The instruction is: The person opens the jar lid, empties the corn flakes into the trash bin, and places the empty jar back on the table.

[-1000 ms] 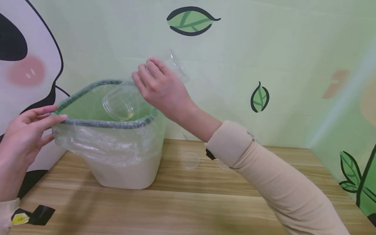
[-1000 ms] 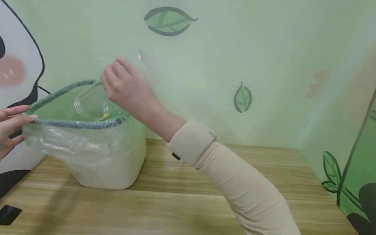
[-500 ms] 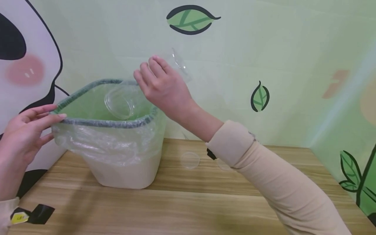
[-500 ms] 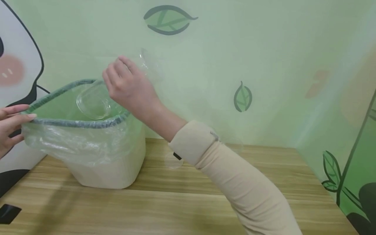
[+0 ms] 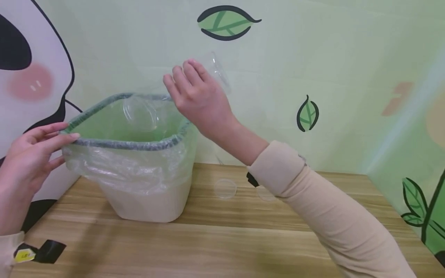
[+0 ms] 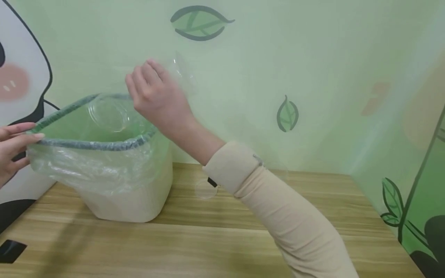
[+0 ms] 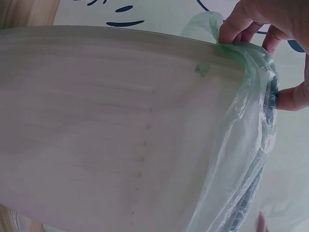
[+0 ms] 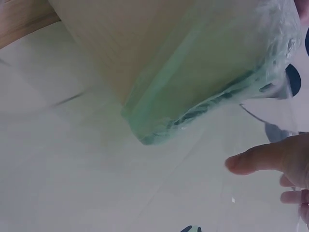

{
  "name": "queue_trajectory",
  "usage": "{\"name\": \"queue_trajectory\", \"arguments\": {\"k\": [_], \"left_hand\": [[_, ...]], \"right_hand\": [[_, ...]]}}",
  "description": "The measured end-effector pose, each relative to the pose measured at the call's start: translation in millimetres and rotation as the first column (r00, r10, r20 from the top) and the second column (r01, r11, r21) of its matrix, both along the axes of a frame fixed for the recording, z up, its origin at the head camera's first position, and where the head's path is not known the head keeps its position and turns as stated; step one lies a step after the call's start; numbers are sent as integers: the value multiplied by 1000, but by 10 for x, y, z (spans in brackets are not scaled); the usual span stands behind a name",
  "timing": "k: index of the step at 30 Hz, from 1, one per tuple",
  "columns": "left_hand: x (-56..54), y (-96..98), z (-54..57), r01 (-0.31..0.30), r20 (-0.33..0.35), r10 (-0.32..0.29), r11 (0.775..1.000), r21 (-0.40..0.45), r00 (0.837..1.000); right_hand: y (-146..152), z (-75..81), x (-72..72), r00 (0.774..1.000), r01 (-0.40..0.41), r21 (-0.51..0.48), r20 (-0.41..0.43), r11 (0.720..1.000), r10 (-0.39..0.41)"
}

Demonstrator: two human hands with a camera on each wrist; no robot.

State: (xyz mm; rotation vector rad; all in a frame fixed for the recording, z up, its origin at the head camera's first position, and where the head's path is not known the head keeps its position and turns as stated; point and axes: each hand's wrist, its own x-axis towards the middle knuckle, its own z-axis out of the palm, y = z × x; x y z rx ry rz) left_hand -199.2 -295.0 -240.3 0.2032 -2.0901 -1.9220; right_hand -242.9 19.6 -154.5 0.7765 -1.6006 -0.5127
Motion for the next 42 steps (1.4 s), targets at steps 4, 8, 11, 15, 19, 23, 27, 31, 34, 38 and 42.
{"name": "queue_trajectory", "arguments": {"k": [4, 8, 11, 15, 19, 23, 27, 31, 34, 38, 42], "left_hand": [[-4, 4, 4, -4, 2, 4, 1000, -2, 1000], [-11, 3, 3, -5, 1, 5, 1000, -5, 1000], [-17, -6, -5, 0, -2, 0, 1000, -1, 1000], [-22, -21, -12, -8, -6, 8, 1000, -5, 1000], [-24, -25, -12, -18, 2, 18, 1000, -13, 1000], [-21, -9, -10, -11, 7, 11, 1000, -4, 1000], [-12, 4, -9, -6, 7, 6, 1000, 0, 1000], [-18, 9, -12, -8, 8, 8, 1000, -4, 1000], [-30, -2, -24, -11, 5, 11, 1000, -6, 1000], [-50, -55, -48, -8, -15, 8, 1000, -6, 1000], [-72, -105, -70, -13, -23, 13, 1000, -15, 1000]], "right_hand": [[9, -13, 4, 999, 23, 36, 26, 999, -24], [32, -8, -2, 999, 16, 33, 33, 999, -18], [44, 8, -13, 1000, 1, -18, -6, 1000, -1], [38, 13, -17, 999, -19, -39, -35, 999, 18], [37, -8, -5, 1000, -16, 10, -1, 1000, 16], [61, -27, -6, 1000, -8, 13, 17, 1000, 8], [109, -48, -17, 1000, -6, 4, 29, 1000, 5], [162, -62, -21, 999, 13, -11, 46, 1000, -13], [195, -73, -12, 997, 26, -18, 77, 999, -25], [234, -90, 12, 993, 33, -46, 118, 998, -27], [279, -99, 50, 989, 43, -84, 142, 996, -31]]}}
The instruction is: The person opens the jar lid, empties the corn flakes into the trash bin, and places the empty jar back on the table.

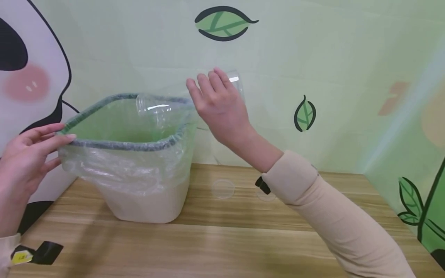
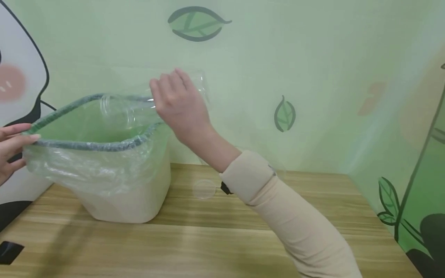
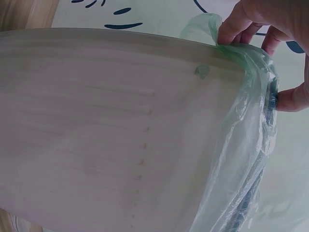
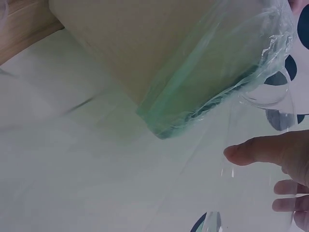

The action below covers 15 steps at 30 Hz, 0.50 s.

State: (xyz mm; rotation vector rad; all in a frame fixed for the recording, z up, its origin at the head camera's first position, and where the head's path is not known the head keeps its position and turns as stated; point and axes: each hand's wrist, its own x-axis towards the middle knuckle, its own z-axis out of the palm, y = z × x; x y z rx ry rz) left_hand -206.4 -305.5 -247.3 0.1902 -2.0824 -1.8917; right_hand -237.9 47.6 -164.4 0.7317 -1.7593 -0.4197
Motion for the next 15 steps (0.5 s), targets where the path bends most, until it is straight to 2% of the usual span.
{"name": "queue_trajectory", "arguments": {"k": [5, 10, 15], "left_hand": [[-26, -26, -7, -2, 1, 2, 1000, 0, 1000], [-41, -36, -1, 9, -13, -8, 1000, 17, 1000], [-49, -46, -10, 8, -15, -8, 1000, 20, 1000]], "right_hand": [[77, 12, 61, 996, 19, -48, 86, 999, -15], [171, 13, 102, 982, 44, -93, 185, 995, -26], [270, -29, 102, 972, 54, -139, 236, 989, -20]]}}
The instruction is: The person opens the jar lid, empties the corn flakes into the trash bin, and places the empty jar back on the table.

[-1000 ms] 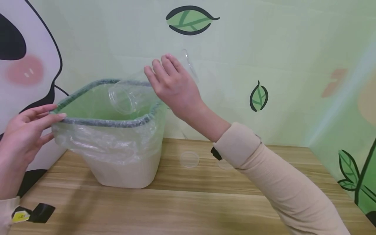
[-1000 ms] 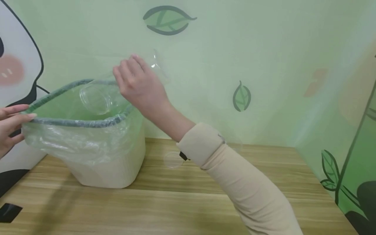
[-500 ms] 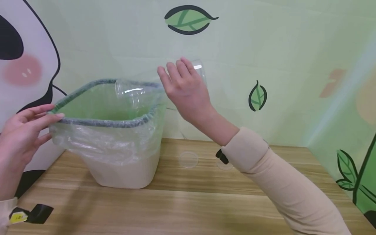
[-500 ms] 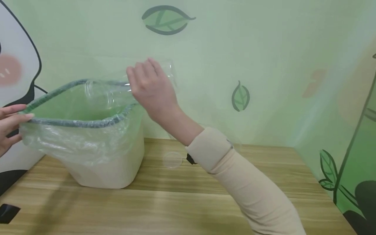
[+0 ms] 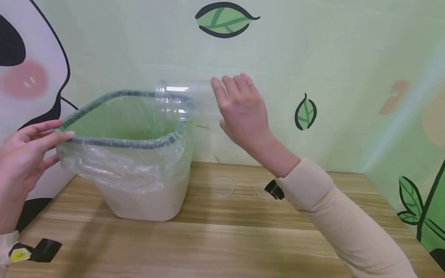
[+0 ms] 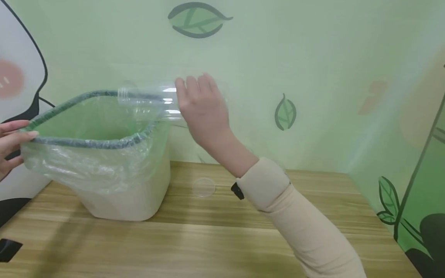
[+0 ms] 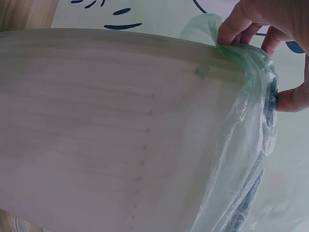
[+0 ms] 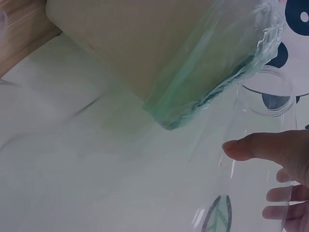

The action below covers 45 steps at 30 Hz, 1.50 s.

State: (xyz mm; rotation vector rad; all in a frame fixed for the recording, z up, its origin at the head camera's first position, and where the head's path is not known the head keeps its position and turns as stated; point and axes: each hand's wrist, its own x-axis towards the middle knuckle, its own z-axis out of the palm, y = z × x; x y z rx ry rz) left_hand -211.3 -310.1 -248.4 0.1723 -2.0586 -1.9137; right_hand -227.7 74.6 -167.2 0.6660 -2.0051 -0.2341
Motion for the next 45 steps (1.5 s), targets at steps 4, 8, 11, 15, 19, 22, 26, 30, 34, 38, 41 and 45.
{"name": "queue_trajectory", "arguments": {"k": [4, 8, 11, 15, 19, 22, 26, 30, 34, 38, 41, 45], "left_hand": [[3, -10, -10, -9, 14, 9, 1000, -21, 1000], [13, -2, -10, -15, 18, 16, 999, -32, 1000], [28, 20, -1, -14, 6, 14, 1000, -24, 1000], [47, 43, 4, -2, -8, 2, 1000, -6, 1000], [46, 35, -1, 1, -14, -1, 1000, 8, 1000], [30, 13, -10, -1, -11, 1, 1000, 12, 1000], [13, -13, -23, -5, 2, 5, 1000, 7, 1000], [15, -20, -20, -17, 20, 17, 1000, -7, 1000], [13, -14, -15, -19, 23, 19, 1000, -6, 1000], [13, -28, -23, -14, 15, 14, 1000, -9, 1000], [13, -38, -32, -3, -3, 3, 1000, 0, 1000], [9, -37, -38, 9, -23, -9, 1000, 18, 1000]], "right_hand": [[82, -41, -3, 1000, -7, -32, 12, 999, 8], [161, -73, 9, 1000, -22, -61, 19, 998, 23], [212, -100, 18, 999, -30, -81, 37, 996, 33], [275, -149, 21, 998, -34, -106, 50, 994, 39], [330, -216, 18, 997, -51, -119, 43, 992, 57], [364, -270, 23, 997, -64, -127, 38, 990, 69], [403, -337, 35, 997, -62, -137, 36, 989, 67], [434, -404, 49, 997, -55, -143, 40, 988, 62], [472, -484, 50, 998, -48, -155, 38, 987, 55], [508, -570, 51, 997, -43, -165, 53, 985, 52], [539, -629, 50, 997, -40, -174, 64, 984, 52], [583, -704, 45, 996, -44, -194, 71, 980, 58]]}}
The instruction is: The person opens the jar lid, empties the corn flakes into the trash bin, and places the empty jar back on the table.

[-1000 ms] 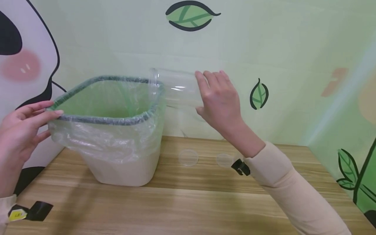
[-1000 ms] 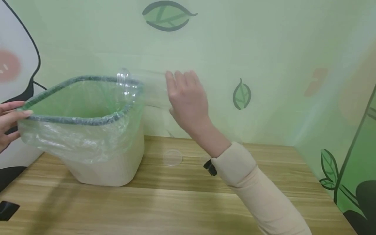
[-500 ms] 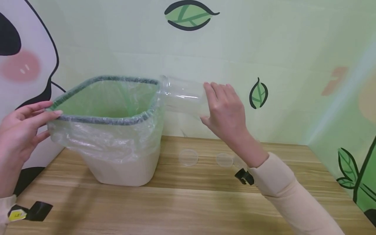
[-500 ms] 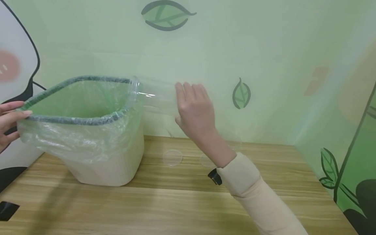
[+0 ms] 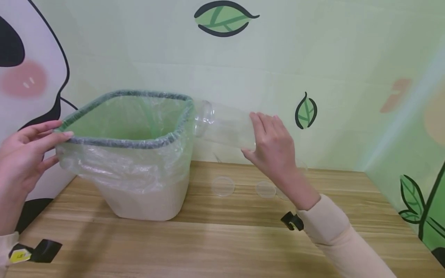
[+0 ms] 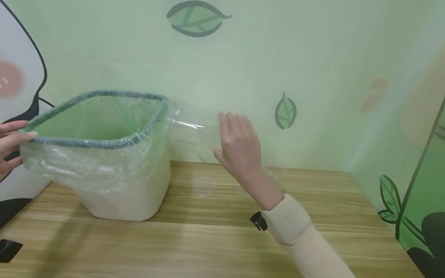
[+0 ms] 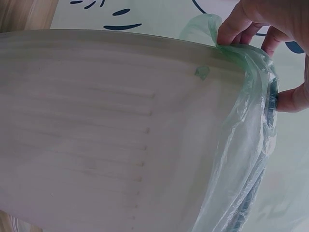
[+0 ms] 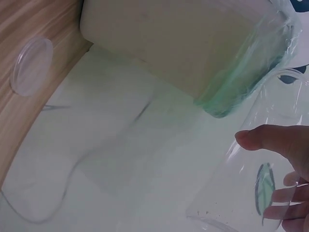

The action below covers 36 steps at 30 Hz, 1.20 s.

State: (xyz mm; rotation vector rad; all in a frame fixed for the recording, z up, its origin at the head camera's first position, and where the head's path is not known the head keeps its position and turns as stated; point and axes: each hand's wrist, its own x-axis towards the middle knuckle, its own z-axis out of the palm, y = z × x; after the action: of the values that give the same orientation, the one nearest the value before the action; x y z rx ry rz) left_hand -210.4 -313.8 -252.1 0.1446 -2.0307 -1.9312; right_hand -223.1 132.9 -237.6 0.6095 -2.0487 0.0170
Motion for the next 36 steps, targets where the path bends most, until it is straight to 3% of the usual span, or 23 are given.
{"name": "queue_trajectory", "arguments": {"k": [8, 17, 20, 28, 36], "left_hand": [[10, 5, 10, -7, 4, 7, 1000, -5, 1000], [105, 93, 69, -4, -10, 5, 1000, 23, 1000], [132, 137, 99, -6, 15, 6, 1000, 13, 1000], [160, 225, 135, -23, 66, 31, 993, -114, 997], [222, 220, 179, -56, 99, 86, 959, -277, 991]], "right_hand": [[76, -156, 16, 999, -30, -46, 25, 998, 31], [128, -366, 12, 994, -60, -130, 83, 990, 71], [155, -429, 6, 992, -76, -158, 89, 984, 91], [224, -569, -12, 988, -96, -208, 100, 973, 119], [217, -670, -45, 972, -73, -278, 194, 958, 130]]}}
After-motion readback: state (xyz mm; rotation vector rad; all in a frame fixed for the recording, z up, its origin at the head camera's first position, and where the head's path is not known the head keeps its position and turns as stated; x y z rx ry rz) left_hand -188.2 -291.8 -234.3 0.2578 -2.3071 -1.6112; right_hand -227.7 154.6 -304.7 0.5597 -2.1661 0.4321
